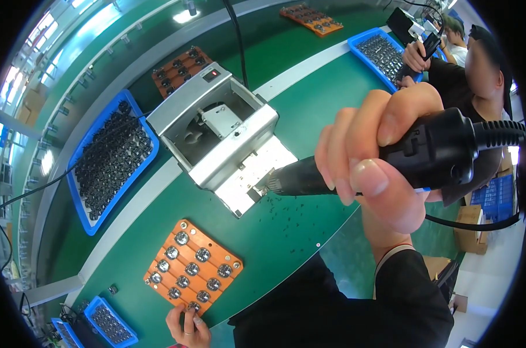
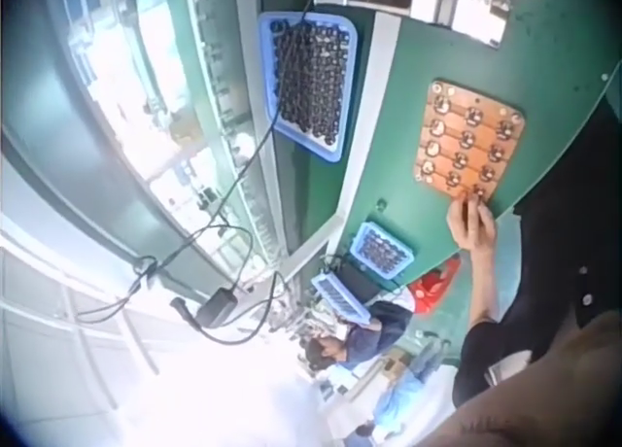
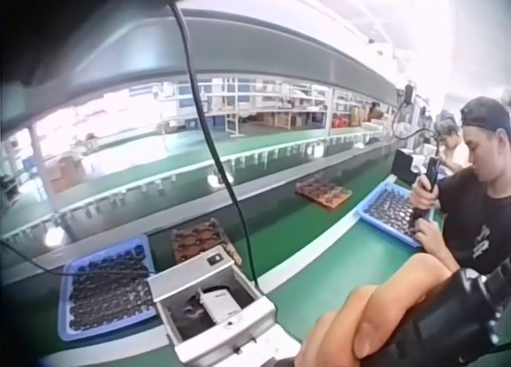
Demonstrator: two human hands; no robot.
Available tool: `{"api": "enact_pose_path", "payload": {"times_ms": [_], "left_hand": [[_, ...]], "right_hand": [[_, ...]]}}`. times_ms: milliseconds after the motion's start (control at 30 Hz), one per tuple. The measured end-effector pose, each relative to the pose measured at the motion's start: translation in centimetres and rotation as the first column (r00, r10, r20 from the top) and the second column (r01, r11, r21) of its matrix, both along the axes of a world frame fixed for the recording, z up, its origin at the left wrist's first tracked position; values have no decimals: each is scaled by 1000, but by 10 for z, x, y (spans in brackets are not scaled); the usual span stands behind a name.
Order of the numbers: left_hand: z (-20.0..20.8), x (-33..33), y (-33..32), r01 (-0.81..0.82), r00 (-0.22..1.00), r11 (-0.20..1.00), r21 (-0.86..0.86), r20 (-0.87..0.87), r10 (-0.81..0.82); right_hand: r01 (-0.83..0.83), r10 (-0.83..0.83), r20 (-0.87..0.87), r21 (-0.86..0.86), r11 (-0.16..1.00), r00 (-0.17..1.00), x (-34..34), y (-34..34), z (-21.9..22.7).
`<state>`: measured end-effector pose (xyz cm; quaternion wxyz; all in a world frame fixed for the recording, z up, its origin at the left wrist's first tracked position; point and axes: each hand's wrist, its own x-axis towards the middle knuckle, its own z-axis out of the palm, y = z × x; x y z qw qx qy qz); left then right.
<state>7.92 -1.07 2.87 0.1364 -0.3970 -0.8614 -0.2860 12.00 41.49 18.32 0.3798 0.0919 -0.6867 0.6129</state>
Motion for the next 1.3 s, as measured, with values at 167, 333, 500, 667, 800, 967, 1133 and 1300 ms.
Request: {"api": "enact_pose_path", "payload": {"times_ms": [167,333,500,667,800,967,1133,1300], "left_hand": [[3,0,2,-1,1000,1000,-2,1,1],[4,7,-2,-24,998,999,-37,56,26],[-4,9,-11,-45,988,998,-33,149,49],[-7,4,-11,-42,995,999,15,87,41],[-9,6,-9,-61,989,997,38,134,56],[-10,3,-10,-22,992,999,45,125,16],[2,1,-21,-20,991,999,27,133,17],[2,-25,-25,141,968,987,81,199,-155]], "right_hand": [[-55,54,-32,-15,998,998,-5,4,-2],[22,-21,25,-36,999,999,-6,-5,8],[-64,53,76,147,987,996,-20,-9,6],[-36,34,188,4,999,982,-26,-16,18],[20,19,143,-264,964,990,-14,-18,8],[-31,73,66,-489,871,995,-1,-19,16],[-192,242,10,-573,796,970,-7,-30,9],[-316,362,-51,-613,725,931,-2,-104,-8]]}}
